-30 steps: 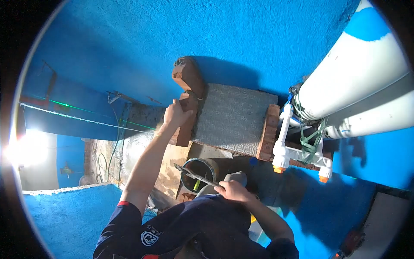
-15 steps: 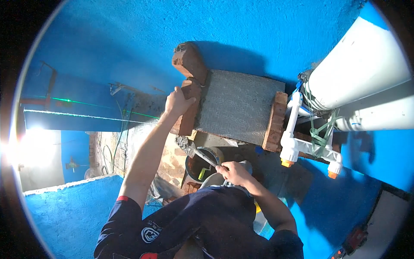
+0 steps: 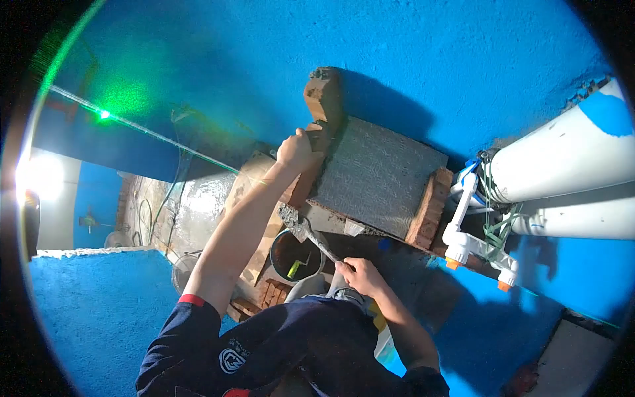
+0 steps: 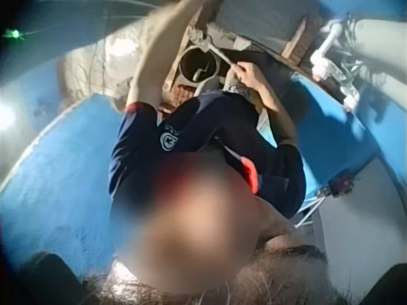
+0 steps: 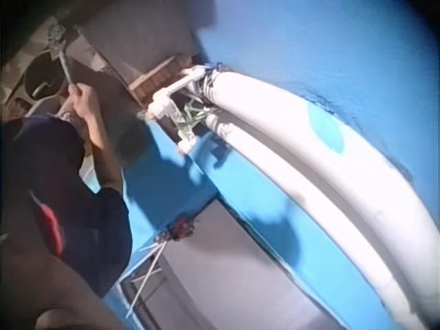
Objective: The person lays bricks to build a small wall section using a trowel to apply mortar from a bucket.
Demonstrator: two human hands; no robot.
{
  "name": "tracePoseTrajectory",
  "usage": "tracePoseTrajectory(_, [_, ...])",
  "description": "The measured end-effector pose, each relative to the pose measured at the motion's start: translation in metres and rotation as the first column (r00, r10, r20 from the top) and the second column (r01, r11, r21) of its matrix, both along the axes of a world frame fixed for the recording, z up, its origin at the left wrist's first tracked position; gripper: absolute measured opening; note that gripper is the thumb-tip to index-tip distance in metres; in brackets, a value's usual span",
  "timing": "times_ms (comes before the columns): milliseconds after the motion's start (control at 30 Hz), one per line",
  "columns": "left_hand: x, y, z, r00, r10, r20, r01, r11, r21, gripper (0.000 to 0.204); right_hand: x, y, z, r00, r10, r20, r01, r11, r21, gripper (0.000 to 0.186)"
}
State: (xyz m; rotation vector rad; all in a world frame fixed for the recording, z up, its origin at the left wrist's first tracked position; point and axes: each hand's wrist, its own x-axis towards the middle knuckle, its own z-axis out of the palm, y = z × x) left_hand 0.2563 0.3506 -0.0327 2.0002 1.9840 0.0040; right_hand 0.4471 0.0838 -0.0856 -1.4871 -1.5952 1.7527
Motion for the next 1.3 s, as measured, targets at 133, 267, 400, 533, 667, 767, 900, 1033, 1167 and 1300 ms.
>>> tracePoseTrajectory(133, [-0.006,0.001,-0.006,0.995,-0.009,0.096,0.0,0.996,0.092,0.063,-0.01,-0.013,0.007,0.999,-0.048,-0.003,0.048,0.999,-0.02,0.038])
tracePoseTrajectory(267, [-0.003,-0.001,-0.013,0.985,-0.042,0.165,0.018,0.989,0.146,0.058,-0.021,-0.03,0.011,0.984,-0.178,-0.024,0.174,0.977,-0.121,0.036])
tracePoseTrajectory(400, [-0.004,-0.001,-0.043,0.978,-0.016,0.207,-0.022,0.984,0.179,0.052,-0.037,-0.047,0.02,0.961,-0.266,-0.069,0.247,0.947,-0.207,0.032])
tracePoseTrajectory(533, [0.012,-0.029,-0.023,0.995,0.052,0.089,-0.061,0.993,0.103,0.052,-0.049,-0.062,0.025,0.937,-0.349,-0.024,0.335,0.914,-0.228,0.034])
tracePoseTrajectory(667, [0.012,-0.049,-0.021,1.0,0.013,0.02,-0.015,0.993,0.12,0.067,-0.056,-0.072,0.025,0.928,-0.371,-0.03,0.354,0.904,-0.241,0.032])
tracePoseTrajectory(767, [0.004,-0.064,-0.02,0.999,-0.039,-0.004,0.039,0.994,0.104,0.072,-0.062,-0.075,0.026,0.901,-0.433,-0.02,0.413,0.871,-0.266,0.034])
tracePoseTrajectory(900, [-0.013,-0.085,-0.022,0.98,-0.2,0.018,0.193,0.962,0.196,0.063,-0.069,-0.076,0.027,0.9,-0.435,-0.011,0.412,0.859,-0.305,0.035])
tracePoseTrajectory(1033, [-0.028,-0.137,-0.009,0.762,-0.545,0.349,0.262,0.753,0.604,0.047,-0.071,-0.076,0.034,0.901,-0.434,0.03,0.422,0.857,-0.296,0.038])
tracePoseTrajectory(1167, [-0.079,-0.225,0.026,0.42,-0.628,0.655,0.106,0.751,0.652,0.017,-0.073,-0.078,0.03,0.869,-0.492,0.051,0.48,0.815,-0.324,0.032])
tracePoseTrajectory(1300, [-0.14,-0.284,-0.004,0.508,-0.323,0.798,0.027,0.932,0.361,0.007,-0.07,-0.079,0.026,0.89,-0.454,0.03,0.451,0.872,-0.191,0.03])
